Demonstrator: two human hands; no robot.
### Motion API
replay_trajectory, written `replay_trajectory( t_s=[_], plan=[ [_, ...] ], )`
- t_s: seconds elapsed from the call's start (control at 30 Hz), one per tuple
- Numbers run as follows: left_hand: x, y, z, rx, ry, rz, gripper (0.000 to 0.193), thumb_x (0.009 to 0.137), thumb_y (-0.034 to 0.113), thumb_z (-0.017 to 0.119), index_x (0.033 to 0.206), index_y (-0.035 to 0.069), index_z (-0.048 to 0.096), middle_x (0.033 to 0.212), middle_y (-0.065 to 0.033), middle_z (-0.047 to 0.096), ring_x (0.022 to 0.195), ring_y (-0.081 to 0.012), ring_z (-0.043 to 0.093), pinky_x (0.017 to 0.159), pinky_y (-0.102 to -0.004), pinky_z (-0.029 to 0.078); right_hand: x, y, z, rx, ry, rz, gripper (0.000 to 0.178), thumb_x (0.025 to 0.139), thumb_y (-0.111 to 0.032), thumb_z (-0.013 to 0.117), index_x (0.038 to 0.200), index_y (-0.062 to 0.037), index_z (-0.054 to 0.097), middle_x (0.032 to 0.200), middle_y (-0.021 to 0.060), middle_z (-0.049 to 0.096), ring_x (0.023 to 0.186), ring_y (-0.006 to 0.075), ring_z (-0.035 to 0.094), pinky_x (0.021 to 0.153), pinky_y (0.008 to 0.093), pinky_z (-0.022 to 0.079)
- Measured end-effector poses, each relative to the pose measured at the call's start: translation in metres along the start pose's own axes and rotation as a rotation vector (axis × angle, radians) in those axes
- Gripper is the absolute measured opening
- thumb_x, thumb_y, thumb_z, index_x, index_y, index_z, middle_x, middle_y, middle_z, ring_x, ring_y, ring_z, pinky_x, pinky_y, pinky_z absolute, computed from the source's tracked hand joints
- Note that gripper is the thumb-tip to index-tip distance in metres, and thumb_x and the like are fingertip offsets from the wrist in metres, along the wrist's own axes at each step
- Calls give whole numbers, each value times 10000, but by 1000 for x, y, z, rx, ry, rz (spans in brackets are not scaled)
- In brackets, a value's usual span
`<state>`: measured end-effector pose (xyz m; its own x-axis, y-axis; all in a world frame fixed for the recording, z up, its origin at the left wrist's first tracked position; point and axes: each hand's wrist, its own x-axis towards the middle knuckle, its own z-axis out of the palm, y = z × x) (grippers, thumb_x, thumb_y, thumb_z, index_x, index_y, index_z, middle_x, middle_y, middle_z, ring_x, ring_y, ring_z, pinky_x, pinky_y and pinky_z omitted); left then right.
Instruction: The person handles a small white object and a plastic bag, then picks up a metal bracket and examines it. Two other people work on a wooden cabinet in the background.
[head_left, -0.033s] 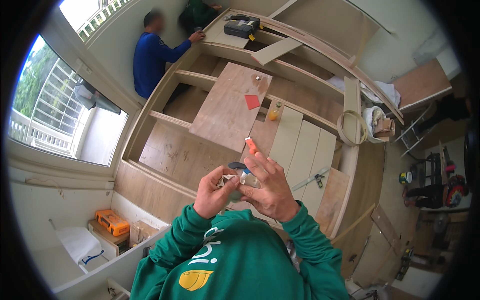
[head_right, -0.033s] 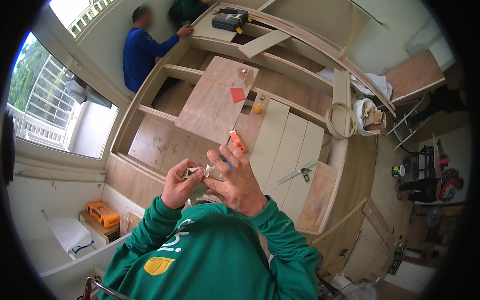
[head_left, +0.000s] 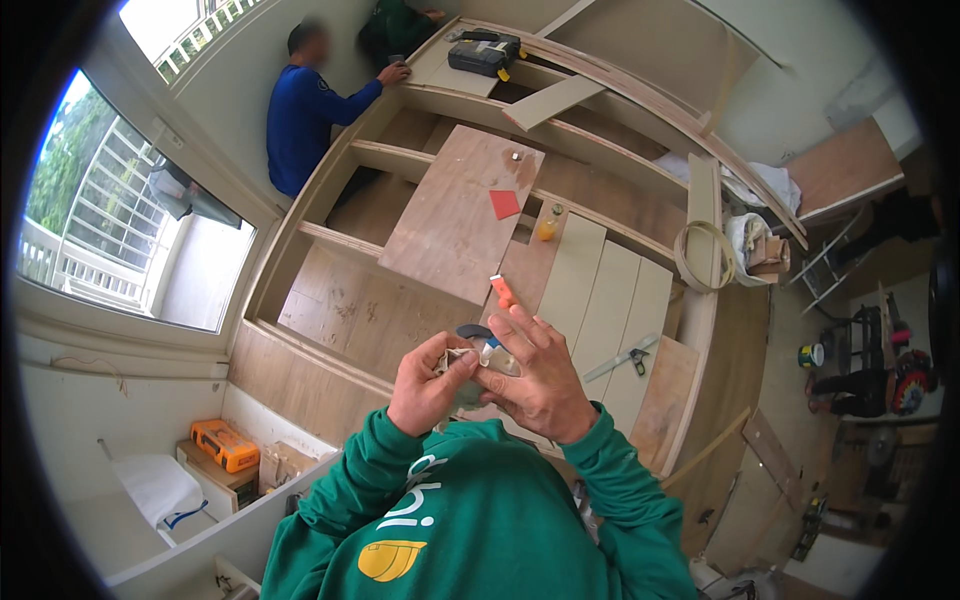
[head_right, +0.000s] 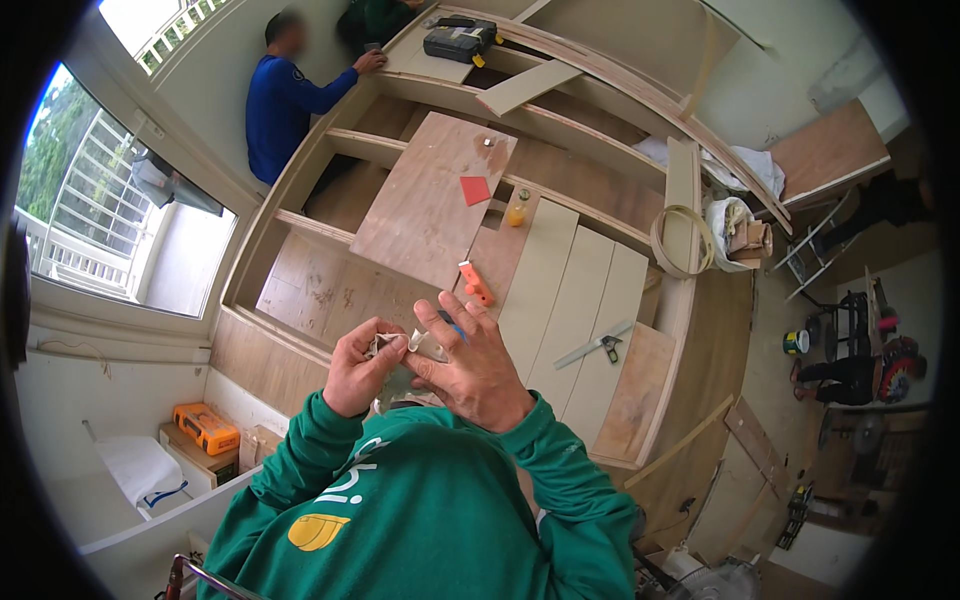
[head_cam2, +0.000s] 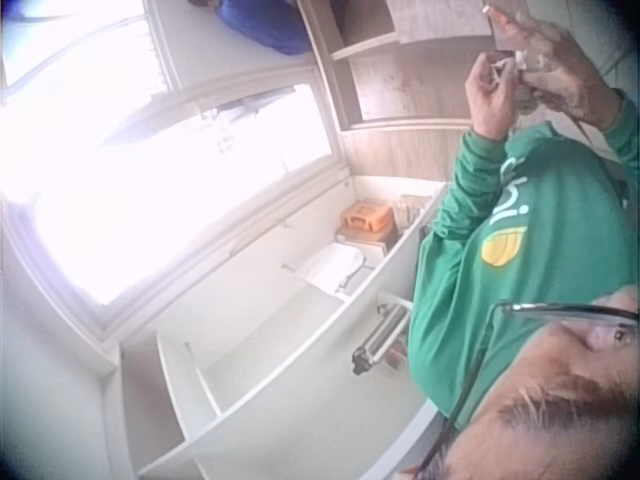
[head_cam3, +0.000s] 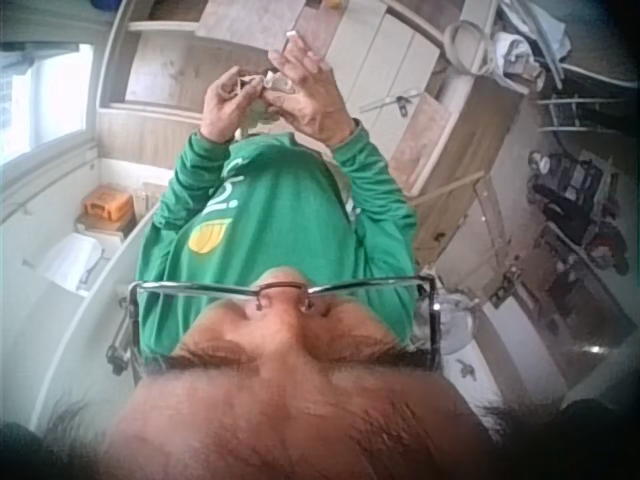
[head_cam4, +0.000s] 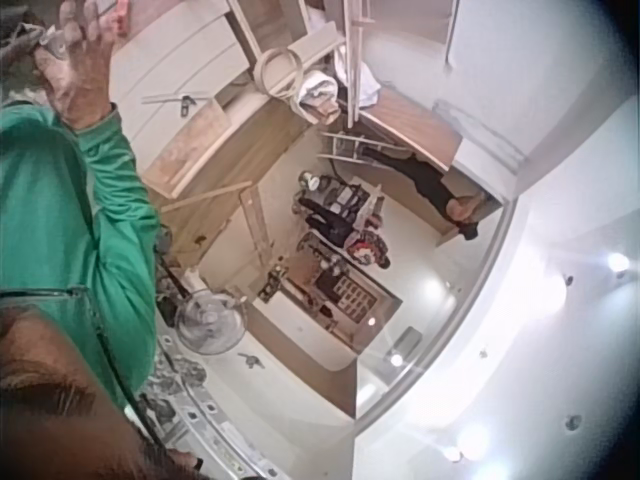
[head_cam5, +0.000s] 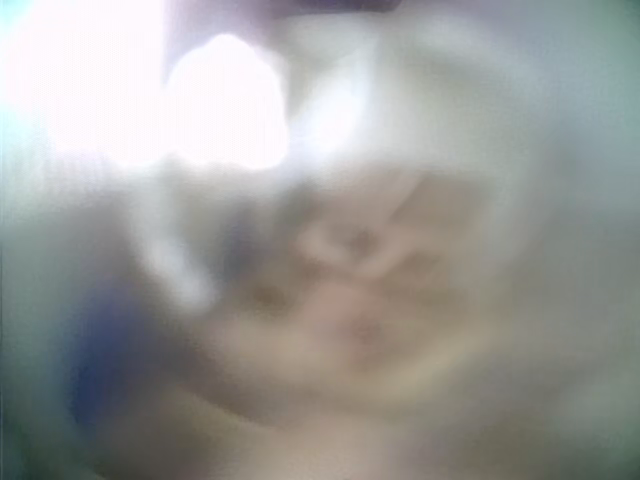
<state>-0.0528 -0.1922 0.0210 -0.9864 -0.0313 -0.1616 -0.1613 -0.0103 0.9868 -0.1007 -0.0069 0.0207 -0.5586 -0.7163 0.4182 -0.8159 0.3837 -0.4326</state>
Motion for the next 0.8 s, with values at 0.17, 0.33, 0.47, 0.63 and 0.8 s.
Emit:
replay_trajectory(
  t_s=[0.17, 0.33, 0.47, 0.63, 0.8],
  plan=[
    [13, -10, -6, -190, -44, -125, 179, 916, 164, 575, 958, -9, 588, 768, -16, 612, 718, -60, 539, 631, -219, 449, 4, 8, 10, -25, 13, -25, 428, 754, -305, 705, 1174, -281, 626, 1425, 94, 326, 1295, 343, 317, 1014, 544, 300],
    [16, -11, -12, -365, -82, -207, 219, 934, 193, 546, 982, -15, 594, 818, -29, 632, 727, -80, 567, 637, -227, 466, 3, 7, 8, -86, -8, -31, 460, 771, -336, 678, 1221, -296, 591, 1420, 86, 332, 1290, 326, 327, 1026, 530, 291],
    [14, -4, -16, -523, -104, -242, 246, 949, 215, 524, 992, -15, 597, 881, -37, 640, 753, -91, 584, 665, -239, 481, 3, 6, -1, -162, 14, -40, 448, 780, -345, 658, 1221, -308, 588, 1417, 69, 345, 1301, 300, 318, 1050, 513, 266],
    [13, 3, -20, -506, -179, -232, 233, 954, 199, 514, 989, -15, 598, 875, -36, 644, 773, -91, 587, 697, -239, 481, 4, 2, -9, -258, 19, -81, 397, 804, -333, 627, 1200, -317, 600, 1428, 48, 341, 1323, 282, 298, 1081, 494, 231],
    [12, 8, -23, -435, -194, -266, 188, 927, 176, 543, 942, 1, 610, 825, -24, 633, 735, -80, 580, 661, -227, 467, 4, 5, -13, -352, -8, -118, 377, 794, -366, 606, 1169, -328, 622, 1440, 30, 327, 1347, 280, 266, 1084, 499, 224]
  ],
)
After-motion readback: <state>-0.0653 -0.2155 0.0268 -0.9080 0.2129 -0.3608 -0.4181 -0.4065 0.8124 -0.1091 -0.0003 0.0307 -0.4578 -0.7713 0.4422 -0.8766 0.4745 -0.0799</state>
